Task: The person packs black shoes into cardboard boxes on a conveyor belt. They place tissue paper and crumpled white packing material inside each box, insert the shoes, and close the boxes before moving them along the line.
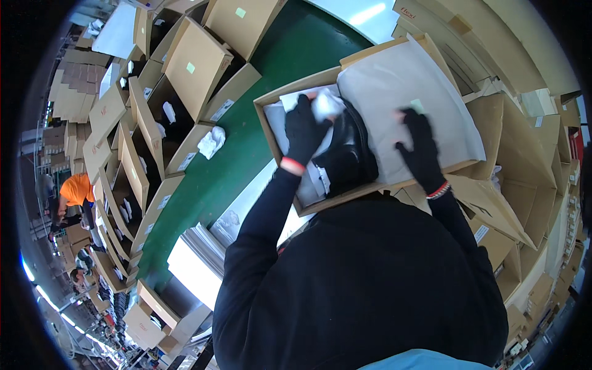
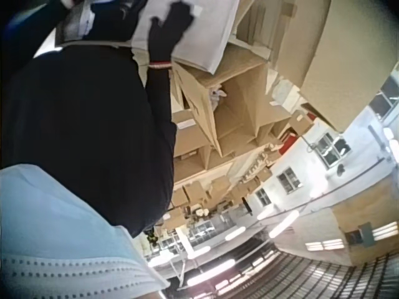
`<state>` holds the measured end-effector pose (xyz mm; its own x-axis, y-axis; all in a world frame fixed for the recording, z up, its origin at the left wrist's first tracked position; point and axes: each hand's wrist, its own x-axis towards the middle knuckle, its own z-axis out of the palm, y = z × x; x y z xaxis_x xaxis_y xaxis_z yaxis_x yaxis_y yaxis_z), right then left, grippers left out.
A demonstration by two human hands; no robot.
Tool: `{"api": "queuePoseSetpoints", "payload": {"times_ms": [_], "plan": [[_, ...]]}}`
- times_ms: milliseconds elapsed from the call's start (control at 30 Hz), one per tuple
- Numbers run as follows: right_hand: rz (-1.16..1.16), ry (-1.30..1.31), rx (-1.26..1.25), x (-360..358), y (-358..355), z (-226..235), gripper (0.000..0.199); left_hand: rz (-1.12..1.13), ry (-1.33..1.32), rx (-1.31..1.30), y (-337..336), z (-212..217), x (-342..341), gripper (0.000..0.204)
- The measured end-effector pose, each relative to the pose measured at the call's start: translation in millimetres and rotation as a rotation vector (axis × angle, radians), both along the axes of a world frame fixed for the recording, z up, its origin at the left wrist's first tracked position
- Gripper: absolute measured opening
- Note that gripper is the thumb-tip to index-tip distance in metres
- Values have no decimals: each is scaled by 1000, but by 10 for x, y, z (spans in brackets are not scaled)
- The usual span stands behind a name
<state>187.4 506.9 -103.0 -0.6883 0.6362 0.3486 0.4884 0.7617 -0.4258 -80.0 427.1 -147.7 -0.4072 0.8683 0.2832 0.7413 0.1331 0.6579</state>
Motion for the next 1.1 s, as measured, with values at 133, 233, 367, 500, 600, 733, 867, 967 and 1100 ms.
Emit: {"api": "queuePoseSetpoints", "payload": {"times_ms": [133, 233, 367, 500, 600, 733, 867, 967, 1100], "plan": [[-436, -97, 208, 614, 493, 156, 66, 51, 376, -54, 554, -580, -249, 61], [-561, -259, 209, 1036, 787, -105, 78, 9, 451, -30, 874, -972, -214, 62], [-510, -75, -15, 1253, 923, -310, 70, -3, 493, -258, 1033, -866, 59, 51], [-508, 22, -75, 1158, 939, -448, 70, -36, 512, -382, 1033, -856, 19, 65], [-523, 34, -18, 1180, 872, -176, 70, -71, 353, -237, 784, -561, 54, 72], [-583, 179, 71, 1335, 817, 96, 61, -113, 52, -62, 153, -403, -144, 54], [-640, 277, 277, 1519, 802, 817, 49, -37, -166, -102, -421, -236, -406, 42], [-708, 354, 389, 1746, 866, 1114, 43, -4, -156, -5, -550, -124, -508, 35], [-773, 412, 492, 2081, 897, 1382, 45, -1, -209, 21, -441, 310, -163, 30]]}}
